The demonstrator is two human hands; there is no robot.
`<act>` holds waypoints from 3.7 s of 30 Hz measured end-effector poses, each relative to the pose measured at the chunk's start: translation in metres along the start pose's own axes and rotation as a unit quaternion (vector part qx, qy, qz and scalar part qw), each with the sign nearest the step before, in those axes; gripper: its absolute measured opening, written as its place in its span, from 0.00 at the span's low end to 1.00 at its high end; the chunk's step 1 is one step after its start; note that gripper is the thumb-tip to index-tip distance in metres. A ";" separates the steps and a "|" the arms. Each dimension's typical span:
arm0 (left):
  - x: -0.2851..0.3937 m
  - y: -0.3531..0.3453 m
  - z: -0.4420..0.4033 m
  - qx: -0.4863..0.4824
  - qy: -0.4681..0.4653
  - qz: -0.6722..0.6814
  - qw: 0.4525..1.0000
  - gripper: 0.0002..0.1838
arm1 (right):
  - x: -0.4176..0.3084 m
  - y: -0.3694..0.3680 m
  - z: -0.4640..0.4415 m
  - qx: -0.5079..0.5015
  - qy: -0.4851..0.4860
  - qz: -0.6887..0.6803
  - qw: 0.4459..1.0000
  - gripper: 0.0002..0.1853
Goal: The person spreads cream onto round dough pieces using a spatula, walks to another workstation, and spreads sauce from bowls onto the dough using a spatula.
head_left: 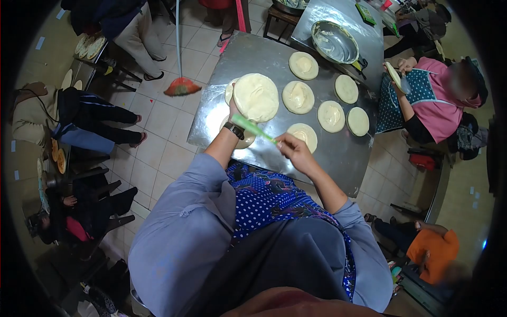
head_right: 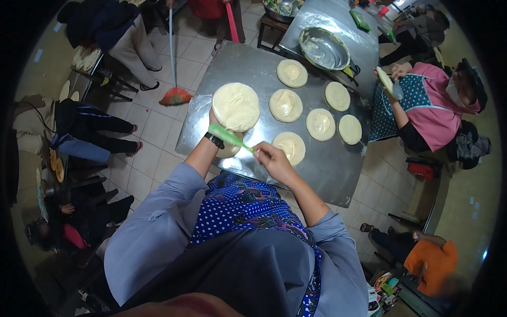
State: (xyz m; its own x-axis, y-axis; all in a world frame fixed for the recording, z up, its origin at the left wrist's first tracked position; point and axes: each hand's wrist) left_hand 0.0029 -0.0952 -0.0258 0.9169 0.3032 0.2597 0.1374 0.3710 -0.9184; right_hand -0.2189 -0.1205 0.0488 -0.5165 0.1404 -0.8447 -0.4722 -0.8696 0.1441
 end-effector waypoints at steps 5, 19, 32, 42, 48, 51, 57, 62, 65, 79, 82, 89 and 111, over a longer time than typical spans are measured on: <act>-0.001 0.008 -0.004 -0.086 0.007 0.027 0.996 0.39 | 0.010 0.009 -0.016 0.080 0.000 -0.016 0.997 0.07; 0.033 0.012 0.008 -0.152 0.037 0.091 0.983 0.31 | -0.045 0.067 0.015 0.271 0.244 0.477 0.800 0.12; 0.022 0.006 0.011 -0.109 0.097 0.009 0.989 0.38 | -0.065 0.059 -0.032 0.264 0.374 0.474 0.752 0.15; 0.031 0.017 0.000 -0.125 0.032 0.108 0.986 0.36 | -0.010 0.045 -0.021 0.293 0.100 0.347 0.885 0.08; 0.030 0.014 -0.007 -0.072 0.024 0.031 0.997 0.37 | -0.012 0.012 -0.037 0.165 0.029 0.103 0.980 0.09; 0.023 0.013 -0.012 -0.084 0.047 0.048 0.994 0.38 | -0.015 -0.006 -0.046 0.165 0.027 0.053 0.985 0.09; 0.022 0.022 -0.018 -0.073 0.097 0.047 0.992 0.36 | -0.042 0.005 -0.066 0.199 0.053 0.074 0.976 0.09; 0.036 0.024 -0.018 -0.082 0.079 0.029 0.993 0.37 | -0.043 0.016 -0.043 0.188 0.189 0.302 0.915 0.09; 0.051 0.022 -0.017 -0.088 0.064 0.081 0.991 0.38 | -0.039 0.046 -0.023 0.195 0.192 0.451 0.850 0.09; 0.052 0.026 -0.027 -0.098 0.004 0.066 0.993 0.32 | -0.040 0.053 -0.063 0.305 0.115 0.395 0.859 0.05; 0.057 0.033 -0.032 -0.069 -0.040 0.061 0.995 0.29 | -0.010 0.029 -0.038 0.284 0.096 0.372 0.878 0.08; 0.053 0.044 -0.048 -0.045 -0.026 0.041 0.998 0.32 | -0.026 0.035 -0.071 0.244 0.010 0.131 0.961 0.09; 0.088 0.073 -0.200 0.052 0.094 -0.014 0.994 0.54 | -0.031 0.275 -0.288 0.291 -0.087 -0.476 0.825 0.05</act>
State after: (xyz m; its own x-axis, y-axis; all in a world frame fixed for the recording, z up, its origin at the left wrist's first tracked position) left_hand 0.1685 -0.2173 -0.1301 0.9686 0.1258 0.2143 0.1323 0.4691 -0.8732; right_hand -0.1265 -0.5006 -0.0337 0.2148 0.7386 -0.6390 -0.9605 0.0412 -0.2752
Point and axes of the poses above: each hand's wrist, its own z-axis away from the middle knuckle, its own y-axis out of the back of the hand, x = y × z, and after that the axes turned 9 degrees about -y, right-handed
